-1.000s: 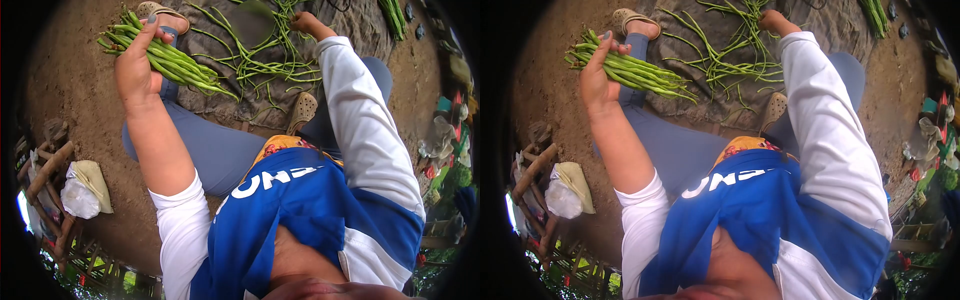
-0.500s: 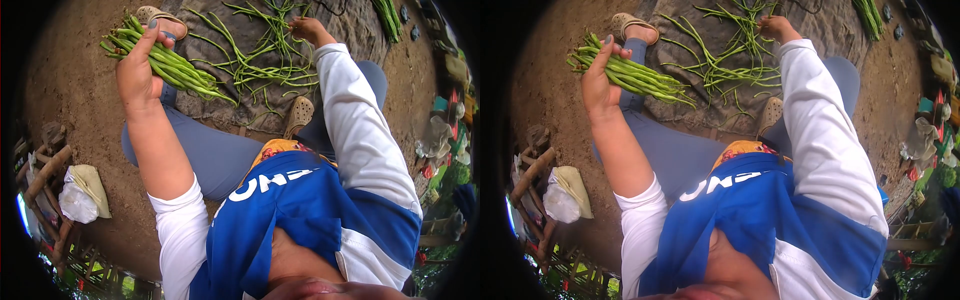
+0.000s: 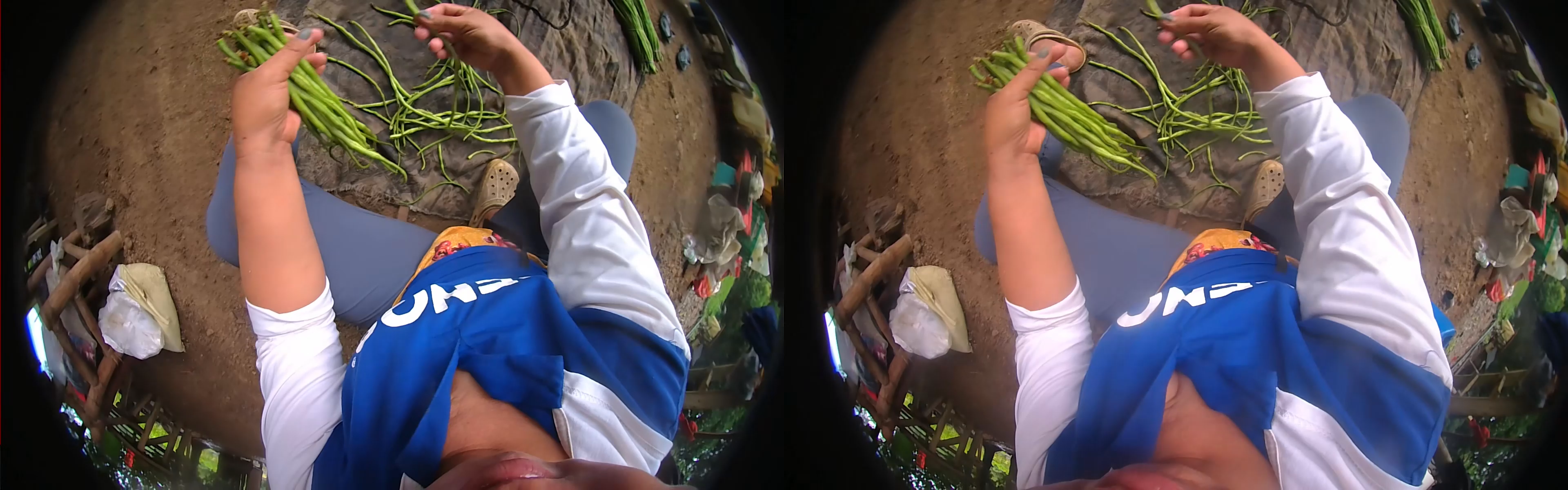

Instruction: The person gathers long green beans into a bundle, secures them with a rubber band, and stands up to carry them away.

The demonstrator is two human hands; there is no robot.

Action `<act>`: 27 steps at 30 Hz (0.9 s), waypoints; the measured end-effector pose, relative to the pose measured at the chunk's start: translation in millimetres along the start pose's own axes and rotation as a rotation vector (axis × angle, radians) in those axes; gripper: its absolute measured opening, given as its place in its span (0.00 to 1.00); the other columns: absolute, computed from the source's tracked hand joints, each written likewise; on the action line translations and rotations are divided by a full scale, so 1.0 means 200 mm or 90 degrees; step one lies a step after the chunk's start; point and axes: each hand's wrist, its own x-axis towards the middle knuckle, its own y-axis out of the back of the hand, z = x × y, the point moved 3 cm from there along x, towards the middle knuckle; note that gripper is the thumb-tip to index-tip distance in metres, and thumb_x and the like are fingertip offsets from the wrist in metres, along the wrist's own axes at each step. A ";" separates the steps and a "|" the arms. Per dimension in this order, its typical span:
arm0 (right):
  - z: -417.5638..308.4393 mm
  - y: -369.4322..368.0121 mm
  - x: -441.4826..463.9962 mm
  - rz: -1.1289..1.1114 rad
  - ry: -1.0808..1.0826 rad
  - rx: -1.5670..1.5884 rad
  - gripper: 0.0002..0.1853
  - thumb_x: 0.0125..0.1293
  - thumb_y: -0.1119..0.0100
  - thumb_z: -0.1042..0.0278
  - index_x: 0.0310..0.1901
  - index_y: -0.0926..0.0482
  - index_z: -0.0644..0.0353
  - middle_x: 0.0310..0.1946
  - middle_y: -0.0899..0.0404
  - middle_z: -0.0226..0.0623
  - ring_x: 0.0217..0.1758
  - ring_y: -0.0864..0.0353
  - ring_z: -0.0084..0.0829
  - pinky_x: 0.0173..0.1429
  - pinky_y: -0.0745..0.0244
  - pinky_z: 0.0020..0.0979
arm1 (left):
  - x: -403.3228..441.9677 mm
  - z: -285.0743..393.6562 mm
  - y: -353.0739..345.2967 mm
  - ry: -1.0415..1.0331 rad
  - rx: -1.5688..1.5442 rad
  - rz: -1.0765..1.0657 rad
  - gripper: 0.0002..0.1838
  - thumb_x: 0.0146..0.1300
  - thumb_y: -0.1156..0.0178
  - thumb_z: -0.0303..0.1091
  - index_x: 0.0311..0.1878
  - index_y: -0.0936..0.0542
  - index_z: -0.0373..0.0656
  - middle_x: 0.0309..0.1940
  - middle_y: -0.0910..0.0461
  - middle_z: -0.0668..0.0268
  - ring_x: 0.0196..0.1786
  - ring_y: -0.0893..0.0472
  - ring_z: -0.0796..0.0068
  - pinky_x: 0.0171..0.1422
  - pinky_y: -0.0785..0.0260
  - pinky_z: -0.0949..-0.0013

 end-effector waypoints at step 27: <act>0.21 -0.29 -0.12 -0.215 -0.170 -0.040 0.16 0.72 0.48 0.72 0.58 0.25 0.69 0.37 0.17 0.35 0.31 0.19 0.23 0.42 0.21 0.24 | 0.11 0.00 0.10 -0.060 -0.072 0.061 0.11 0.55 0.30 0.23 0.38 0.22 0.39 0.31 0.19 0.62 0.32 0.19 0.69 0.39 0.24 0.63</act>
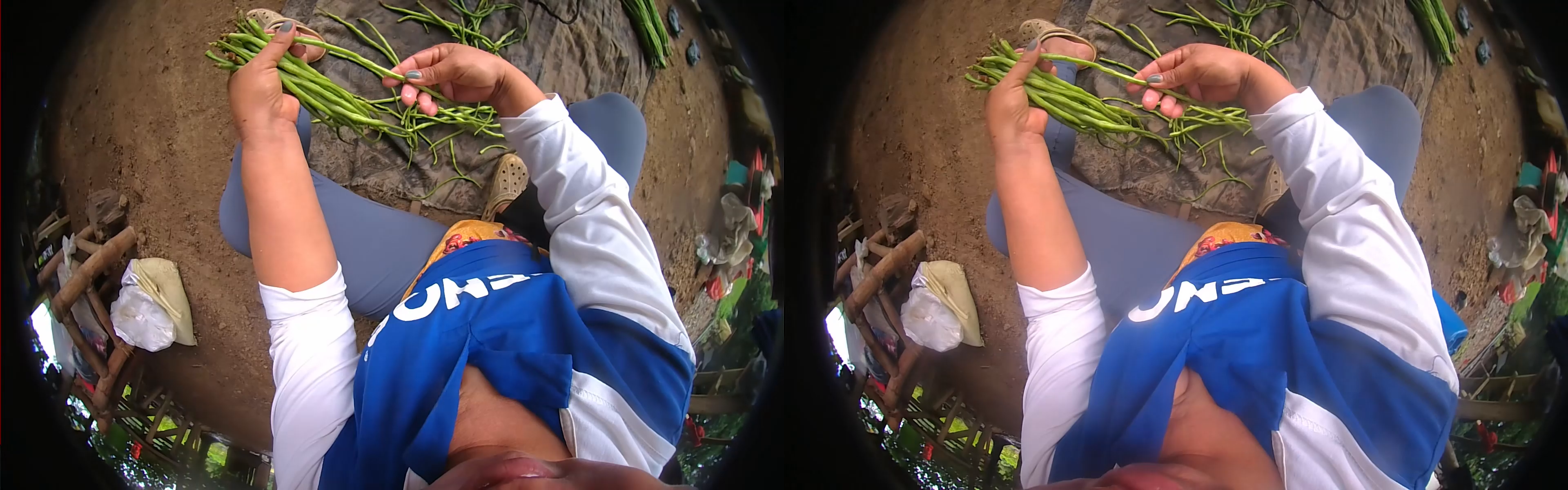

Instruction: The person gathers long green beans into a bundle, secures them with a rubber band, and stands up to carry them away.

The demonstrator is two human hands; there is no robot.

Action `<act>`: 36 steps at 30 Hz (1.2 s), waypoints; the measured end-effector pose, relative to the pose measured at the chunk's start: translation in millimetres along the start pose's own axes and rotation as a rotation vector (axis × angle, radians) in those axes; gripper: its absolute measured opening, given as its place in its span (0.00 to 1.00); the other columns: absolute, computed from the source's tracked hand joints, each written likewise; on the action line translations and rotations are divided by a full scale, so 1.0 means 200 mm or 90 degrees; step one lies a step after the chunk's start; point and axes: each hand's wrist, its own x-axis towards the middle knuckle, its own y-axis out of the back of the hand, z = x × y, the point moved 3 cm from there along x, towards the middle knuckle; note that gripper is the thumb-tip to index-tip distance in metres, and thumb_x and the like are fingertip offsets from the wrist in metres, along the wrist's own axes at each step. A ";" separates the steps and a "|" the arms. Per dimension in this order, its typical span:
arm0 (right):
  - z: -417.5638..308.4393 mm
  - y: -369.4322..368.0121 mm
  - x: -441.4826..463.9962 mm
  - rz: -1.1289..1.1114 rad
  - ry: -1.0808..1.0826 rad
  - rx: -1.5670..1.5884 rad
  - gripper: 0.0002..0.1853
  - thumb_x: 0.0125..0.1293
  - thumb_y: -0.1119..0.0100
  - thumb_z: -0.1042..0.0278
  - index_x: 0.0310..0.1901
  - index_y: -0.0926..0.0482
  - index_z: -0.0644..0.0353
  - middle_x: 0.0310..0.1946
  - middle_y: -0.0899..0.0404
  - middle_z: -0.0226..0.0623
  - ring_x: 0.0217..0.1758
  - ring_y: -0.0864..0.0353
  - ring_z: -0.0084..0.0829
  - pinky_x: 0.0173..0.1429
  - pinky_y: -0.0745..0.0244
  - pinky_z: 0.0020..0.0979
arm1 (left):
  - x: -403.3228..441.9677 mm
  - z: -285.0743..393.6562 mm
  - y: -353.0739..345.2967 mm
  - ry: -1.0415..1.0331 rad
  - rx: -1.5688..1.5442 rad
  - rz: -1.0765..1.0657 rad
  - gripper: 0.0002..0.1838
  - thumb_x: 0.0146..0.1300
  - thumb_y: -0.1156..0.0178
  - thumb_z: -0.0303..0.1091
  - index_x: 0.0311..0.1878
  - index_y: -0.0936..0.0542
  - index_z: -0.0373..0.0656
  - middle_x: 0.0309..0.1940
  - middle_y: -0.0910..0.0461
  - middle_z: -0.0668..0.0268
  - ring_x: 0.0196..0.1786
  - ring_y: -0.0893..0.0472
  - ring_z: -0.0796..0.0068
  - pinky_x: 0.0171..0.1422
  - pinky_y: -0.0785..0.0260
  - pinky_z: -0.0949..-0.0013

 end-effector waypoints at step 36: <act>0.67 0.66 0.16 0.497 -0.188 -1.310 0.12 0.63 0.49 0.65 0.44 0.16 0.50 0.48 0.19 0.35 0.57 0.23 0.36 0.58 0.27 0.39 | -0.10 0.27 0.09 -0.068 -0.090 0.023 0.11 0.67 0.40 0.34 0.35 0.26 0.36 0.29 0.24 0.61 0.38 0.21 0.61 0.64 0.30 0.49</act>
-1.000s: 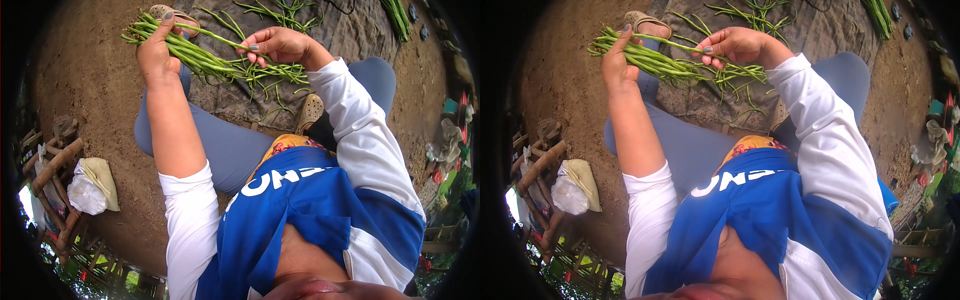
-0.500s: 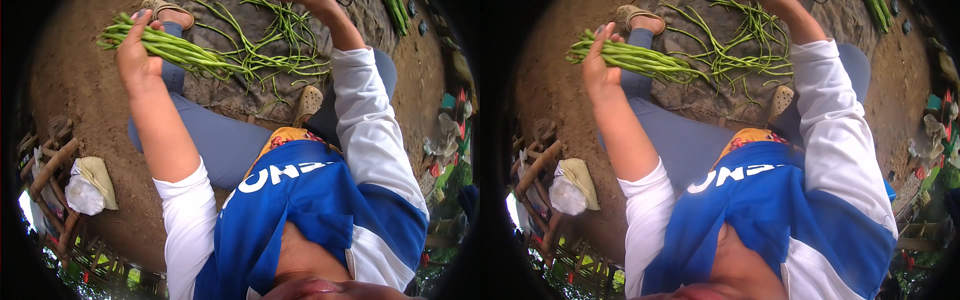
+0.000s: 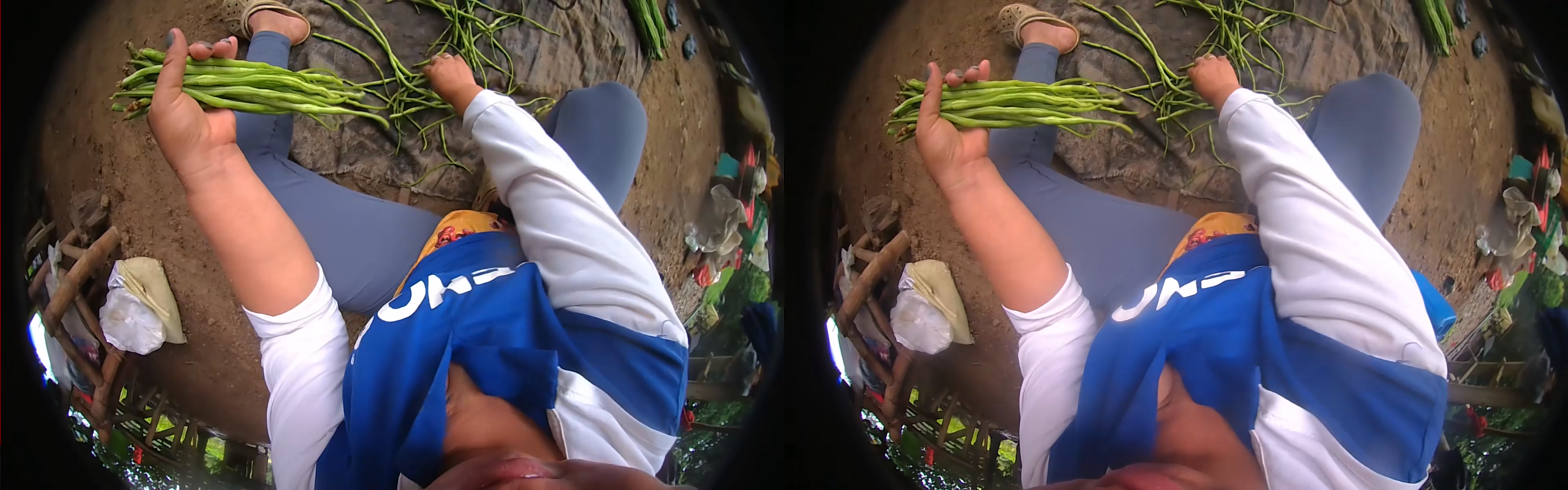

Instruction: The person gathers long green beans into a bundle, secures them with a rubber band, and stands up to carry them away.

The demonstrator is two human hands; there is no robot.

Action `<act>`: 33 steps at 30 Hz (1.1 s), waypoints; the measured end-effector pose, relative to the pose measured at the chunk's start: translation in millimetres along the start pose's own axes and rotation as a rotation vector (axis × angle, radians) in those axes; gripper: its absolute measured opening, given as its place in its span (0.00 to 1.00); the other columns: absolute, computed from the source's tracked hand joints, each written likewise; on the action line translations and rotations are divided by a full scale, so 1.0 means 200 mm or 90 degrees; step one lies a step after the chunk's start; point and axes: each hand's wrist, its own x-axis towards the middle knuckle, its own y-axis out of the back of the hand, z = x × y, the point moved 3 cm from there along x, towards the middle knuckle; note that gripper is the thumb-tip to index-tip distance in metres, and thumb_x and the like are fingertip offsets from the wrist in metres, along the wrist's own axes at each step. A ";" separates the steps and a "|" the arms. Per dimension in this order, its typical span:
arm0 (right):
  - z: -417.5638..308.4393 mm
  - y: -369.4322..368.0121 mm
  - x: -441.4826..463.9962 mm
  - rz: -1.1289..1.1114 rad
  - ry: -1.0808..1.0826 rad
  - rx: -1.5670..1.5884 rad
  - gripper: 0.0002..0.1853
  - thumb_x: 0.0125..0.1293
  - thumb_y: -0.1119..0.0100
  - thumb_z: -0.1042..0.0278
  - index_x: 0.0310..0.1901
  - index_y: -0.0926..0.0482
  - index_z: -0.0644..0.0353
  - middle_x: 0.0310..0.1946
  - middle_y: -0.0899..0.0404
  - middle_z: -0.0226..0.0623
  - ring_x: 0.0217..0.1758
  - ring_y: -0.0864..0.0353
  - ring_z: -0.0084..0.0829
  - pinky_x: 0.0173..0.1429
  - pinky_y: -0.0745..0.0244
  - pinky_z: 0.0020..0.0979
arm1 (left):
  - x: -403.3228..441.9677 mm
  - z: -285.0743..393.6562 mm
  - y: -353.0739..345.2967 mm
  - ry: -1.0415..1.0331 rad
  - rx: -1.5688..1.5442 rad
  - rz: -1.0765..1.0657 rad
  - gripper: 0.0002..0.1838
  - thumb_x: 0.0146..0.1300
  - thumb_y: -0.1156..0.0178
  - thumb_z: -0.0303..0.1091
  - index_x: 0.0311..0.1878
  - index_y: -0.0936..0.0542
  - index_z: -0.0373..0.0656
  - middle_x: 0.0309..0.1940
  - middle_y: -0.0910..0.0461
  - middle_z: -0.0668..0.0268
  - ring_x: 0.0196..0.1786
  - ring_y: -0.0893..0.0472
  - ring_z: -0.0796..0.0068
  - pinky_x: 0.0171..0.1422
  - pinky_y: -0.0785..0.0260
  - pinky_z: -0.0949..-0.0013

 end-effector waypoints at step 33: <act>0.15 -0.16 -0.10 -0.208 -0.051 0.147 0.26 0.50 0.31 0.64 0.53 0.24 0.53 0.49 0.21 0.44 0.52 0.21 0.48 0.56 0.23 0.43 | -0.04 -0.07 -0.14 0.058 0.018 -0.115 0.15 0.66 0.39 0.34 0.46 0.21 0.28 0.41 0.19 0.53 0.50 0.19 0.58 0.62 0.29 0.58</act>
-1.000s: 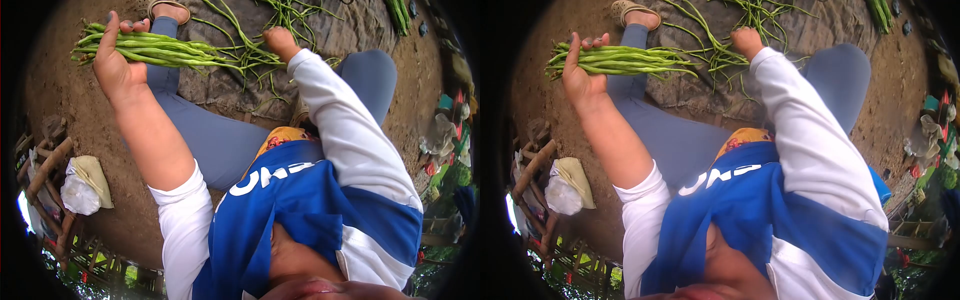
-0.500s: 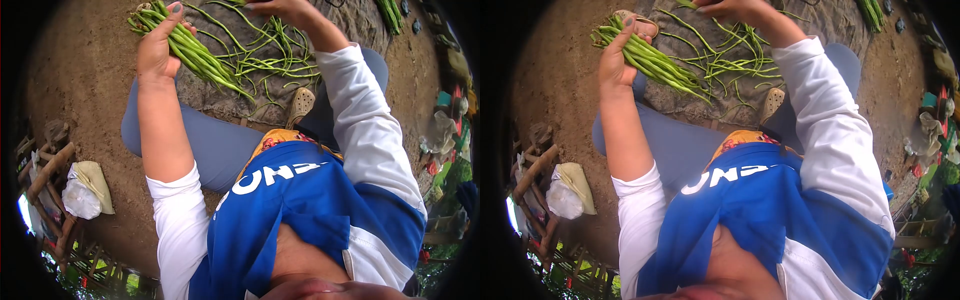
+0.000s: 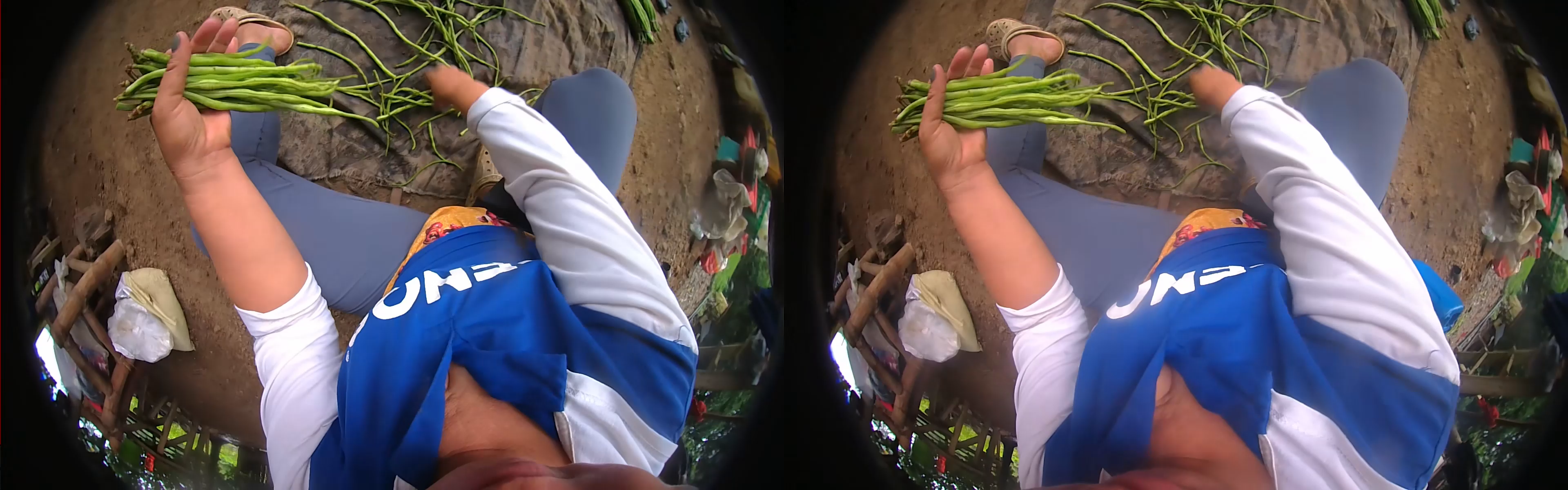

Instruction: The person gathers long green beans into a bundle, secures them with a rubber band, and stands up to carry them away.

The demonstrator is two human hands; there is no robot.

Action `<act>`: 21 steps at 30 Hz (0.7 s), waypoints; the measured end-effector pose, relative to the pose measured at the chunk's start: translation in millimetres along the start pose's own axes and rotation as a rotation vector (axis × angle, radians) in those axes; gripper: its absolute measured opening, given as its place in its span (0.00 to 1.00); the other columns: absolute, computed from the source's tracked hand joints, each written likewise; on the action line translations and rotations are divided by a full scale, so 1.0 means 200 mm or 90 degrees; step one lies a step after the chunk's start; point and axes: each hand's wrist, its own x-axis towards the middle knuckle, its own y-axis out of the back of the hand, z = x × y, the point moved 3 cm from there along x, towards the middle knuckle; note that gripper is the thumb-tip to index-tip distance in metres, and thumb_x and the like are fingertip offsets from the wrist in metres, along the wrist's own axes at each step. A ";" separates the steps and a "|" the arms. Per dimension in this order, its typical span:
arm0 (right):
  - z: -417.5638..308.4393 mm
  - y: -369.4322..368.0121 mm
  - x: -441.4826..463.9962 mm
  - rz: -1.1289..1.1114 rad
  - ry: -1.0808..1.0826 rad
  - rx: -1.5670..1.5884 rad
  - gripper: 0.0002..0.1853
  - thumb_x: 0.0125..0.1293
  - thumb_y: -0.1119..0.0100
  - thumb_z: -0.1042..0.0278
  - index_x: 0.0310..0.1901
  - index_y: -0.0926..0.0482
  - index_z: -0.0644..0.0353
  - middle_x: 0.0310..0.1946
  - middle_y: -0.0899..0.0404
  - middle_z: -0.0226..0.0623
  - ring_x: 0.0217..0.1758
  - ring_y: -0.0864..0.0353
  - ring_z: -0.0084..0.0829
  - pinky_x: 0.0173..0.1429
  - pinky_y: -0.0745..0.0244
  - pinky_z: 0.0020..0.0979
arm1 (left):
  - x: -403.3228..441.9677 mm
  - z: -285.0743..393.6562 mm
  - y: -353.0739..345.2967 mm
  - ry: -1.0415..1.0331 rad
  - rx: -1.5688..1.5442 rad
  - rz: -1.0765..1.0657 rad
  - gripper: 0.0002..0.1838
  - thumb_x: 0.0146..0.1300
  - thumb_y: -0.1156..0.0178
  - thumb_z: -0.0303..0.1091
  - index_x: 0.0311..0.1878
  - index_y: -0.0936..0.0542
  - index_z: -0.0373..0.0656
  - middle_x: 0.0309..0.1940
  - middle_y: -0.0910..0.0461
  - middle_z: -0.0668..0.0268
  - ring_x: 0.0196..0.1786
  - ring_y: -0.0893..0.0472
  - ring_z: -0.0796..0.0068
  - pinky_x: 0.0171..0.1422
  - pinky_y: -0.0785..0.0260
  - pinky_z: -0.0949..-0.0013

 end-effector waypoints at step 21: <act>0.26 1.01 -0.06 0.444 -0.143 0.074 0.24 0.56 0.34 0.61 0.54 0.25 0.59 0.49 0.24 0.51 0.53 0.22 0.49 0.56 0.24 0.42 | 0.01 0.03 0.10 -0.043 -0.064 0.062 0.10 0.66 0.38 0.32 0.33 0.29 0.40 0.25 0.29 0.67 0.33 0.27 0.70 0.57 0.30 0.58</act>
